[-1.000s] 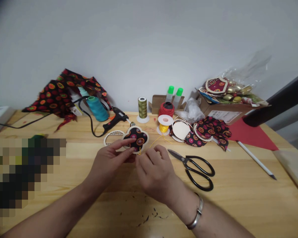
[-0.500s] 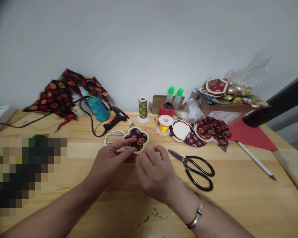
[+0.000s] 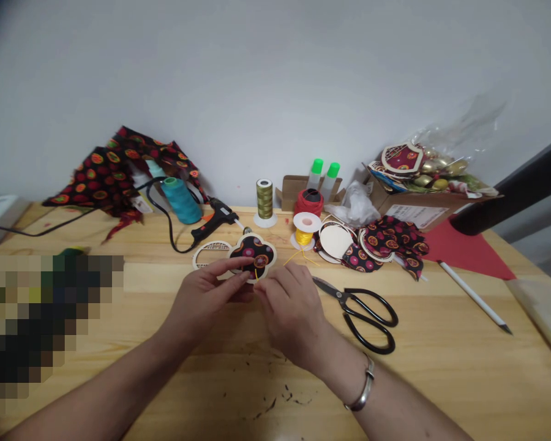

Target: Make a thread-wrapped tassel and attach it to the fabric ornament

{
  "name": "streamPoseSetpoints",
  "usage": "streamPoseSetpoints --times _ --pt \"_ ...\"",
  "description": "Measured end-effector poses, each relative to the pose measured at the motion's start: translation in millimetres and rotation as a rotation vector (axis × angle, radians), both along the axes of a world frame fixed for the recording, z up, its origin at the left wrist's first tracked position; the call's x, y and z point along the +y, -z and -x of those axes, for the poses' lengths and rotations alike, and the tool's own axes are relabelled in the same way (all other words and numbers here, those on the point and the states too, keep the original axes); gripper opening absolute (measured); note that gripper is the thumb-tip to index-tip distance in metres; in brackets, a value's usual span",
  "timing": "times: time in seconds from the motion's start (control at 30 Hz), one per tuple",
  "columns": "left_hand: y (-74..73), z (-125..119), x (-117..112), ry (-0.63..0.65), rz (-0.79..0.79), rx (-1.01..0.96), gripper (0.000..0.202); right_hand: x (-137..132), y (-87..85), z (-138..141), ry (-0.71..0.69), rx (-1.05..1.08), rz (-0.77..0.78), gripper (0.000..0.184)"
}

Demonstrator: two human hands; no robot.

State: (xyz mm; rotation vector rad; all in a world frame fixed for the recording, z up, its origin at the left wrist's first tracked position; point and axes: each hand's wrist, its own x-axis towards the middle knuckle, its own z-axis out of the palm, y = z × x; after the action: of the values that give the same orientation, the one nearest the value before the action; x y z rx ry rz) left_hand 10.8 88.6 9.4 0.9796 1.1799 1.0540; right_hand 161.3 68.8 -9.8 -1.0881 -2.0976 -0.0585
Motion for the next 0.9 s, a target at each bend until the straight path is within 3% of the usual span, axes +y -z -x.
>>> streamPoseSetpoints --times 0.3,0.5,0.7,0.9 --pt "0.7 -0.1 2.0 -0.062 0.020 -0.061 0.016 -1.2 -0.7 -0.6 -0.047 0.088 0.074 0.010" --pt "3.0 3.0 1.9 0.008 -0.032 -0.051 0.013 -1.3 -3.0 1.3 -0.033 0.366 0.256 0.010" --pt "3.1 3.9 2.4 0.103 -0.170 0.140 0.008 0.5 -4.4 -0.9 0.049 0.564 0.450 0.010" --pt "7.9 2.6 1.1 0.161 -0.386 0.271 0.010 0.7 -6.5 -1.1 0.064 0.585 0.463 0.011"
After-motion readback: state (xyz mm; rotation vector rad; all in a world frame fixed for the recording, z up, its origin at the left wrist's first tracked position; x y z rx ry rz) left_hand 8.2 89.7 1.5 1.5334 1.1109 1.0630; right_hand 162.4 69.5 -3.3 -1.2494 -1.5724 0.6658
